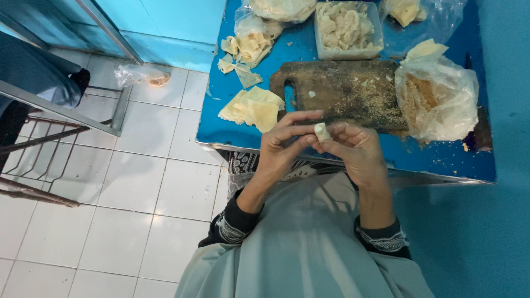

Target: The person sits on the floor at a low blue table and rolls flat cracker sheets by hand into tight cylindrical rolls, placing each finished roll into a plastic bag beside the cutting board. They take new flat sheets one at a time from a pile and continue rolling throughout the clip.

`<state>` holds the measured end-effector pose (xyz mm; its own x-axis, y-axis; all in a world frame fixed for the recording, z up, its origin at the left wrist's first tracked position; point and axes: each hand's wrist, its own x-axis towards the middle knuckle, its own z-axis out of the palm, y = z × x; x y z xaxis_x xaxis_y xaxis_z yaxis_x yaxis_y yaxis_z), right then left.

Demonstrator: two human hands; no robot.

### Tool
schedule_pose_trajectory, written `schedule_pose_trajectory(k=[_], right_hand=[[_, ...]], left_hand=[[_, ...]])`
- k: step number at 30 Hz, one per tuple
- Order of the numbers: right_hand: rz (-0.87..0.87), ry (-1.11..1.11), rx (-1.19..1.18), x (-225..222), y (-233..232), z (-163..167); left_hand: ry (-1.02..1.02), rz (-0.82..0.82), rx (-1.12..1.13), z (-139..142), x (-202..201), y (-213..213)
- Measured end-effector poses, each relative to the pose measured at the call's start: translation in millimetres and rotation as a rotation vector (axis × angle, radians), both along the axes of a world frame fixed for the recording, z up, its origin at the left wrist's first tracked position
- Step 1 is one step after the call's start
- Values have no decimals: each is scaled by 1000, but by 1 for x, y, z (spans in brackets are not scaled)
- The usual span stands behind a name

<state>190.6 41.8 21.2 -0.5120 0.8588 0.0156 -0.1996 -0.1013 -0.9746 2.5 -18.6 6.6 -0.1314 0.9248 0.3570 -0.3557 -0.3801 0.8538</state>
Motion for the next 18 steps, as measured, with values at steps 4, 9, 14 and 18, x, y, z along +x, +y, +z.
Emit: schedule_pose_trajectory(k=[4,9,14,18], right_hand=[[66,38,-39,1,-3,-4],[153,18,-154,8,-3,-2],[-117,-74,230,26,-3,16],[-190,4,428,27,-17,25]], left_hand=[[94,-29,116,4,-3,-3],[152,-45,160,10,-9,-4],[302,2,144,25,-18,-19],[424,-20,115,34,-18,-27]])
